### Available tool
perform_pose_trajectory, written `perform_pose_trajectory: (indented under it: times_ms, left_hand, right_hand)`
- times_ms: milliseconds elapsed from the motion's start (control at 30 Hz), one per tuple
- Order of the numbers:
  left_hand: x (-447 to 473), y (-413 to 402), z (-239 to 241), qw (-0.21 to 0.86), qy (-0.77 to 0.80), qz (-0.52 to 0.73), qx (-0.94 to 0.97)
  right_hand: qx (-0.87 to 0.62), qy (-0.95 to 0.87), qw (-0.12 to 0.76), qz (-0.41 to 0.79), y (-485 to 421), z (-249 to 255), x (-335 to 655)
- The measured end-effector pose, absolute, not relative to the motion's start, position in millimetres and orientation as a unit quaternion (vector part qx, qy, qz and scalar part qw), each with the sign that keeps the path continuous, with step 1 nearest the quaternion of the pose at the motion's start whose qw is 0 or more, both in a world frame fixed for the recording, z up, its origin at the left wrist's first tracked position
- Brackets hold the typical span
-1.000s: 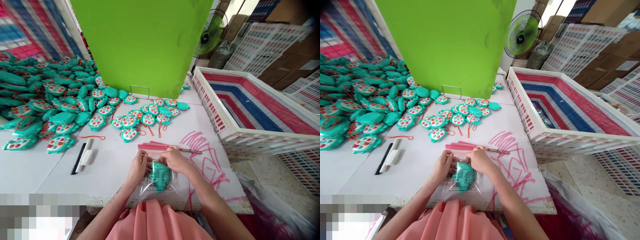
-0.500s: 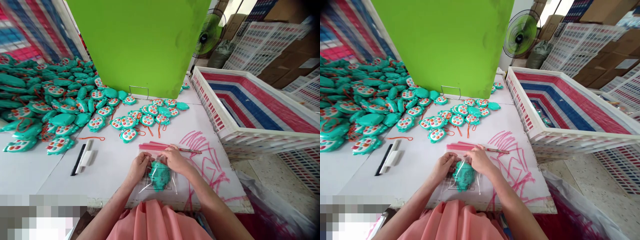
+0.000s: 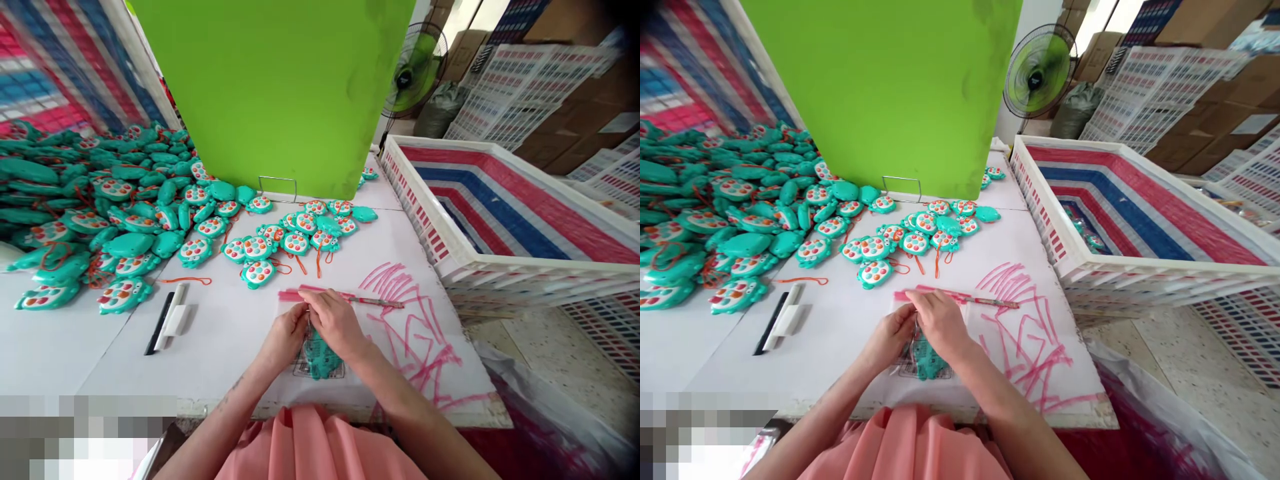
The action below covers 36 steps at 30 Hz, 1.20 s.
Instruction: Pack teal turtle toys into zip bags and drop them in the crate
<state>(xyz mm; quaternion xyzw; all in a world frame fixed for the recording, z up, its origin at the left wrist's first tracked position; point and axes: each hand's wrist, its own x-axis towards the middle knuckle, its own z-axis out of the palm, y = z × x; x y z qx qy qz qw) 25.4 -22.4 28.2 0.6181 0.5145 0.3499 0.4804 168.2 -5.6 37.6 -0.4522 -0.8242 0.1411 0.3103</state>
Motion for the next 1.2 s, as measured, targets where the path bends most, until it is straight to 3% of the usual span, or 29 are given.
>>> perform_pose_trajectory:
  times_ms: [100, 233, 400, 467, 567, 633, 700, 767, 867, 1067, 1200]
  left_hand:
    - [27.2, -23.2, 32.5, 0.454, 0.517, 0.323, 0.650]
    - [25.6, -20.3, 20.2, 0.544, 0.519, 0.335, 0.568]
    - [12.7, -13.7, -6.1, 0.645, 0.518, 0.373, 0.420]
    - [8.4, -12.4, -8.8, 0.650, 0.517, 0.382, 0.406]
    - [6.3, -11.9, -4.8, 0.664, 0.511, 0.381, 0.392]
    - [7.0, -12.2, -1.0, 0.667, 0.508, 0.375, 0.395]
    - [8.3, -12.6, 1.4, 0.668, 0.510, 0.369, 0.397]
    - [9.2, -13.0, 2.6, 0.671, 0.512, 0.367, 0.391]
    - [9.1, -13.6, 4.6, 0.676, 0.511, 0.370, 0.382]
    - [5.3, -14.8, 7.0, 0.685, 0.483, 0.389, 0.383]
    - [2.2, -14.8, 2.3, 0.698, 0.478, 0.400, 0.353]
  right_hand:
    - [-0.487, -0.750, 0.382, 0.233, -1.2, 31.2, 166.8]
    - [-0.539, -0.504, 0.525, 0.424, 10.4, 21.9, 200.0]
    - [-0.585, -0.317, 0.632, 0.397, -2.5, 9.1, 310.4]
    - [-0.636, -0.332, 0.594, 0.363, -19.1, 4.5, 350.5]
    - [-0.718, -0.514, 0.381, 0.274, -42.7, 4.5, 379.1]
    - [-0.711, -0.619, 0.298, 0.151, -49.6, 11.0, 376.8]
    - [-0.687, -0.645, 0.333, 0.030, -47.2, 21.0, 362.8]
    - [-0.665, -0.622, 0.413, -0.017, -37.9, 30.1, 342.0]
    - [-0.640, -0.618, 0.449, 0.076, -20.0, 32.9, 303.7]
    - [-0.584, -0.696, 0.284, 0.306, -0.9, 6.7, 236.2]
    - [-0.564, -0.627, 0.314, 0.436, 1.6, -4.6, 227.8]
